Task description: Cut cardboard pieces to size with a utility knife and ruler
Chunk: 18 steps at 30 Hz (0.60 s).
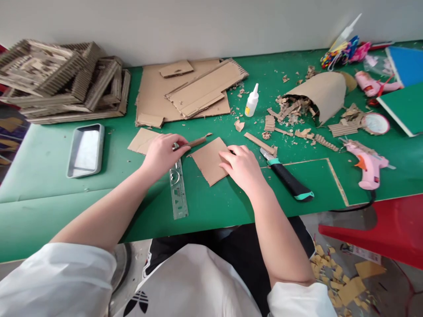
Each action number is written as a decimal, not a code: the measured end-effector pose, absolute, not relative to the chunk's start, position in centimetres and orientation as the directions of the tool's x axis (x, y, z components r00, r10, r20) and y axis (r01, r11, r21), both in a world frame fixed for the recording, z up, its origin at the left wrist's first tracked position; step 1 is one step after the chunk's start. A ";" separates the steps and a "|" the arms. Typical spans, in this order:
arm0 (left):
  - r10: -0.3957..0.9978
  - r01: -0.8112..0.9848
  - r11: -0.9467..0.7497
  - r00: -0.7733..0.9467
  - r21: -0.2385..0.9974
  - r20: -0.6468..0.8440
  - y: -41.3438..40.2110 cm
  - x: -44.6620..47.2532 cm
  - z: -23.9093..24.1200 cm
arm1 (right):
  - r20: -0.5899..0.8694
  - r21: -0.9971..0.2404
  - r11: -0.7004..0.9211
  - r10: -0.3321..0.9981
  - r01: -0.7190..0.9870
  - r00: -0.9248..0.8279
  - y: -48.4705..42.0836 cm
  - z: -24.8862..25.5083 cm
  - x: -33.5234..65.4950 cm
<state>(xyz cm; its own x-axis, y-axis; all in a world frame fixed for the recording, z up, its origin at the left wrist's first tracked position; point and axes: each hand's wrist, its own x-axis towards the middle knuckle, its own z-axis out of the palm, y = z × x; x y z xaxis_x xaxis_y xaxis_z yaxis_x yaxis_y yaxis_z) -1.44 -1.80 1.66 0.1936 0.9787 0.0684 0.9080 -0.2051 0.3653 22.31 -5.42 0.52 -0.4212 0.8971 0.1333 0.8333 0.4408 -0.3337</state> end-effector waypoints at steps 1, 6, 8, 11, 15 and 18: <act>0.984 0.888 -0.171 0.171 0.427 0.039 -1.7 -1.2 1.9 | 0.132 -0.339 0.440 0.898 0.832 -0.421 -5.4 0.5 22.3; 0.984 0.821 -0.105 0.166 0.561 -0.059 -0.9 0.3 2.8 | 0.106 -0.390 0.418 0.905 0.821 -0.411 -5.8 0.7 21.8; 0.977 0.820 -0.120 0.197 0.559 -0.079 -0.7 0.7 3.0 | 0.085 -0.415 0.400 0.911 0.817 -0.403 -5.9 0.8 21.6; 0.967 0.830 -0.131 0.227 0.541 -0.114 -0.8 1.0 3.2 | 0.075 -0.441 0.387 0.915 0.810 -0.396 -6.1 0.8 21.4; 0.959 0.841 -0.150 0.251 0.520 -0.131 -1.0 0.8 3.5 | 0.070 -0.462 0.383 0.915 0.800 -0.398 -6.0 0.7 21.4; 0.953 0.843 -0.153 0.263 0.515 -0.148 -1.0 0.7 3.7 | 0.073 -0.467 0.381 0.916 0.798 -0.394 -6.0 0.6 21.5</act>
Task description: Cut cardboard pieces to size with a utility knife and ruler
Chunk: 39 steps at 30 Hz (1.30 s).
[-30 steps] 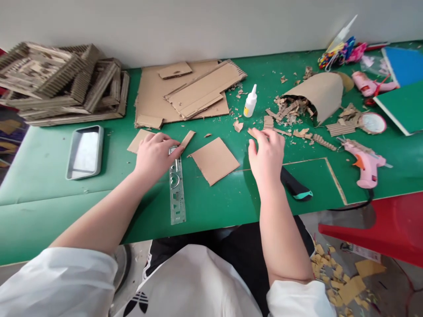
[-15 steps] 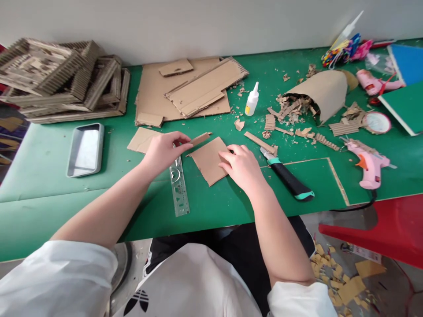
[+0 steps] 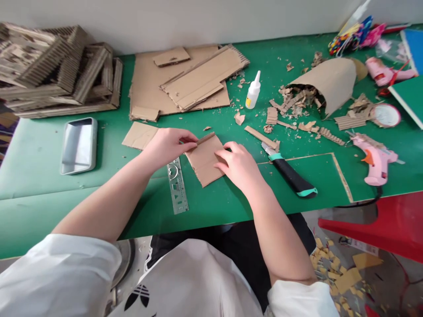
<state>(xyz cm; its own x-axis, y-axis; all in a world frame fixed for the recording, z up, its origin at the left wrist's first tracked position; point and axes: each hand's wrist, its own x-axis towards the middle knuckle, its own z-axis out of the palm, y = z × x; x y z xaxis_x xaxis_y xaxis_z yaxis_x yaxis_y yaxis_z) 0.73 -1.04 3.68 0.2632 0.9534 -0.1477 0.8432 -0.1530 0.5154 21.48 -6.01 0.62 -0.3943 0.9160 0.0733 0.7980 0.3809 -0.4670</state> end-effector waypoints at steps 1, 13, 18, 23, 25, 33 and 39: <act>0.952 0.843 -0.151 0.265 0.516 -0.156 -1.0 0.7 3.7 | 0.075 -0.466 0.382 0.916 0.798 -0.395 -6.0 0.6 21.5; 0.929 0.833 -0.224 0.339 0.505 -0.147 -0.6 0.1 3.4 | 0.071 -0.439 0.390 0.913 0.809 -0.402 -6.0 0.5 21.4; 0.935 0.841 -0.211 0.323 0.498 -0.148 -0.7 0.4 3.6 | 0.063 -0.423 0.397 0.910 0.815 -0.410 -6.1 0.6 21.3; 0.929 0.845 -0.234 0.340 0.481 -0.146 -0.5 0.3 3.5 | 0.060 -0.416 0.394 0.911 0.819 -0.408 -6.1 0.6 21.3; 0.926 0.843 -0.240 0.348 0.481 -0.148 -0.5 0.3 3.5 | 0.056 -0.418 0.391 0.912 0.820 -0.406 -6.1 0.7 21.3; 0.919 0.837 -0.256 0.366 0.484 -0.146 -0.7 0.2 3.5 | 0.019 -0.411 0.358 0.923 0.839 -0.384 -6.1 0.9 21.0; 0.915 0.832 -0.314 0.394 0.457 -0.088 -1.0 0.2 3.2 | 0.009 -0.407 0.343 0.928 0.847 -0.372 -6.2 1.1 20.9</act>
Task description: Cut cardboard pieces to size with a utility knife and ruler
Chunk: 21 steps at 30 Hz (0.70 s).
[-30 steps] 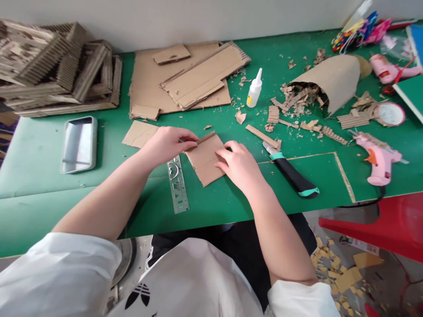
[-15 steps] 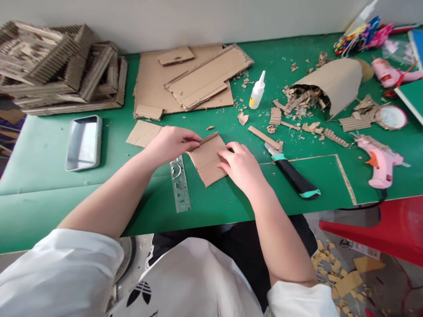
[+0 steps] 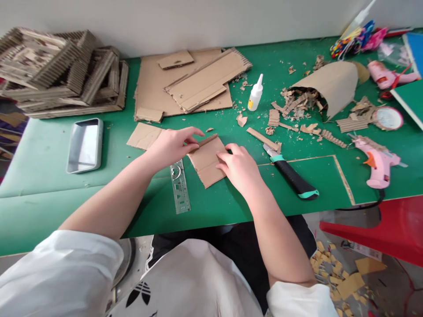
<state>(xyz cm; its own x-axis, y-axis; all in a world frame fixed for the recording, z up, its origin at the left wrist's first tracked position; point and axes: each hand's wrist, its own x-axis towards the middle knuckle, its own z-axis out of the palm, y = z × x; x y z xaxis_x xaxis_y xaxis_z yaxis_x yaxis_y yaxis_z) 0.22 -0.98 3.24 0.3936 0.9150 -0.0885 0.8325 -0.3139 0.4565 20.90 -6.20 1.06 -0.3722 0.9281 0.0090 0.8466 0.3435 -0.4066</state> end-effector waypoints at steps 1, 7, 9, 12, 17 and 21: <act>0.913 0.831 -0.319 0.398 0.456 -0.088 -1.0 0.2 3.2 | 0.004 -0.405 0.340 0.929 0.849 -0.370 -6.2 1.1 20.9; 0.906 0.828 -0.336 0.415 0.449 -0.087 -0.9 0.2 3.1 | -0.022 -0.389 0.334 0.929 0.859 -0.370 -6.2 1.3 20.7; 0.905 0.835 -0.343 0.416 0.430 -0.086 -0.9 0.3 3.1 | -0.020 -0.387 0.336 0.928 0.858 -0.373 -6.2 1.4 20.7; 0.904 0.853 -0.358 0.418 0.381 -0.087 -0.9 0.4 3.1 | -0.014 -0.391 0.336 0.929 0.857 -0.371 -6.2 1.4 20.8; 0.904 0.872 -0.371 0.417 0.319 -0.091 -1.0 0.6 3.1 | -0.028 -0.407 0.324 0.930 0.854 -0.367 -6.2 1.5 20.7; 0.904 0.878 -0.367 0.415 0.307 -0.106 -1.0 0.8 3.2 | -0.027 -0.403 0.327 0.929 0.855 -0.368 -6.4 1.5 20.6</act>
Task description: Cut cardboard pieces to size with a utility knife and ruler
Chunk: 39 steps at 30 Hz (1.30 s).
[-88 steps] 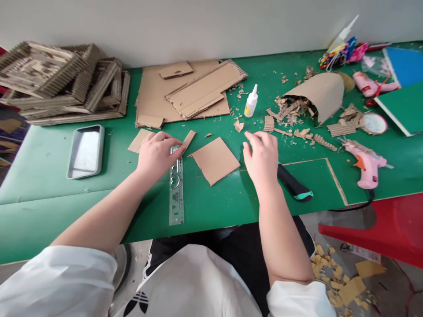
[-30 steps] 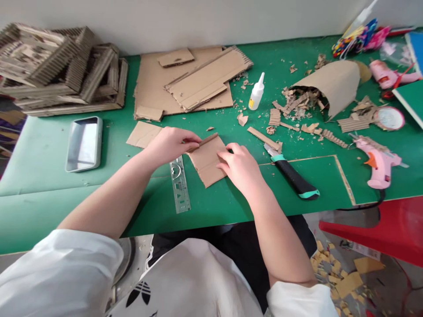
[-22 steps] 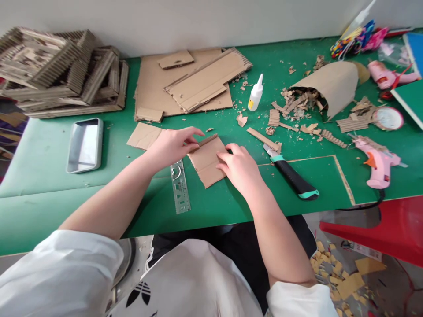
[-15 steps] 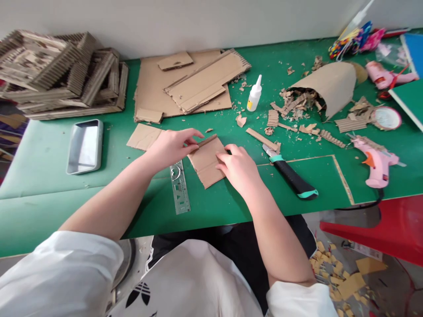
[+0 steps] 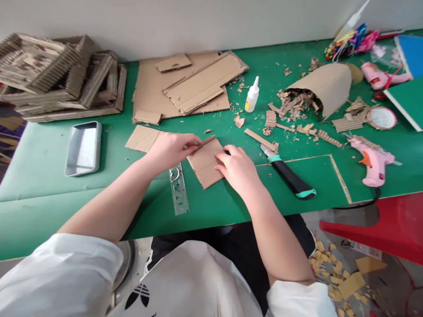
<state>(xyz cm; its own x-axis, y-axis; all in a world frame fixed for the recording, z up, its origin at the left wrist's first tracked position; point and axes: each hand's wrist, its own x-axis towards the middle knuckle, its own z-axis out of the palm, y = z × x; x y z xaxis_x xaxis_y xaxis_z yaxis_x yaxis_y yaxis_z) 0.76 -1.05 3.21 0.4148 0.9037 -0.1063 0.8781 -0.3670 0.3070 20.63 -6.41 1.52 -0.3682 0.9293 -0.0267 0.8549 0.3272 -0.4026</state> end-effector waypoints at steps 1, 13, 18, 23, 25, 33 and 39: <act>0.902 0.879 -0.366 0.416 0.306 -0.115 -1.1 0.8 3.2 | -0.013 -0.397 0.339 0.927 0.853 -0.375 -6.4 1.6 20.7; 0.907 0.891 -0.366 0.406 0.270 -0.112 -1.3 0.8 3.3 | 0.143 -0.112 0.106 0.986 0.988 -0.089 -1.9 1.3 27.6; 0.903 0.875 -0.376 0.420 0.304 -0.091 -1.1 0.6 3.3 | 0.229 -0.246 0.330 0.934 0.911 -0.276 -1.6 3.1 25.6; 0.901 0.838 -0.354 0.425 0.416 -0.089 -0.7 0.2 3.1 | 0.128 -0.137 0.643 0.766 0.754 -0.630 -1.5 3.8 20.7; 0.906 0.822 -0.333 0.415 0.462 -0.085 -0.6 0.1 3.0 | 0.122 -0.050 0.682 0.729 0.730 -0.673 -1.1 3.2 19.3; 0.901 0.809 -0.344 0.427 0.476 -0.075 -0.2 -0.3 3.0 | 0.161 -0.017 0.747 0.658 0.665 -0.735 -0.6 1.2 17.4; 0.890 0.790 -0.343 0.447 0.508 -0.094 0.0 -0.6 3.1 | 0.219 0.013 0.734 0.661 0.680 -0.718 -0.7 0.7 17.0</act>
